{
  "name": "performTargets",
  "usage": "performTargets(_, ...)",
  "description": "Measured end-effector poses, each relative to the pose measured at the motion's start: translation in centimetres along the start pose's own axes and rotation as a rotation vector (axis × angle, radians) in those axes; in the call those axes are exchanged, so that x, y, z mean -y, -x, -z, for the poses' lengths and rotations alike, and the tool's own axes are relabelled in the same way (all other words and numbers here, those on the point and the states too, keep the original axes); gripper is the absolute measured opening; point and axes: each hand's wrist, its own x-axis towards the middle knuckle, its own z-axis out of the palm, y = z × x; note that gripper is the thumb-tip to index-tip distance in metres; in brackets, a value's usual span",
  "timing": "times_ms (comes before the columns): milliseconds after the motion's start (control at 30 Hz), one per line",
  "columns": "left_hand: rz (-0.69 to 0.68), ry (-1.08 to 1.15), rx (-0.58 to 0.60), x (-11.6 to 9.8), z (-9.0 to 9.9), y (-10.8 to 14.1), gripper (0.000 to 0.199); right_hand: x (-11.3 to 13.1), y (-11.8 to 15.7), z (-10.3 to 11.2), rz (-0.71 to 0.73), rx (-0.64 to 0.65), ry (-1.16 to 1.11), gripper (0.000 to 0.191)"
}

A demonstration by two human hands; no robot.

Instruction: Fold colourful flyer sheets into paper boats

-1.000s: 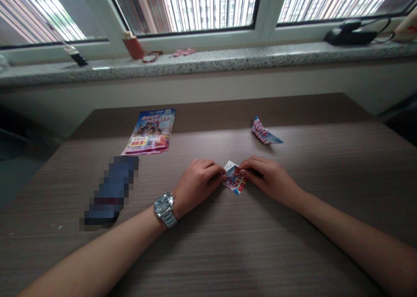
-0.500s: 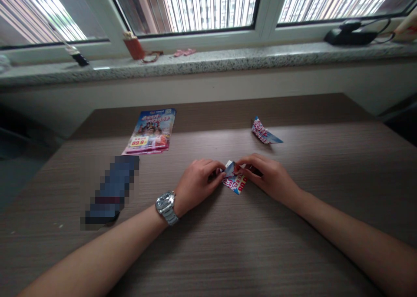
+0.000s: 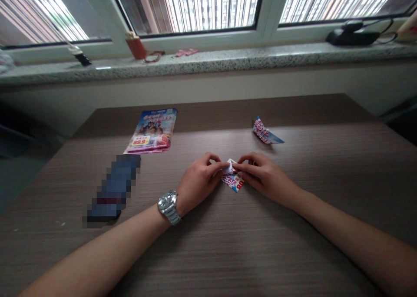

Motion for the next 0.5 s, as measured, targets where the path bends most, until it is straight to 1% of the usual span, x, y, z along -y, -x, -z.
performTargets(233, -0.072, -0.056, -0.022, -0.06, 0.00, -0.16, 0.025, 0.06, -0.09, -0.08, -0.048, 0.004, -0.048, 0.027)
performTargets(400, -0.124, -0.029, 0.015, 0.11, -0.14, -0.31, 0.025, 0.17, -0.17, -0.09, -0.140, 0.011, -0.131, 0.021)
performTargets(433, -0.130, -0.022, 0.023, 0.13, -0.17, -0.33, 0.025, 0.21, -0.17, -0.11, -0.158, 0.005, -0.127, 0.022)
performTargets(500, -0.140, -0.007, 0.027, 0.15, -0.22, -0.36, 0.025, 0.31, -0.15, -0.18, -0.196, -0.016, -0.101, 0.030)
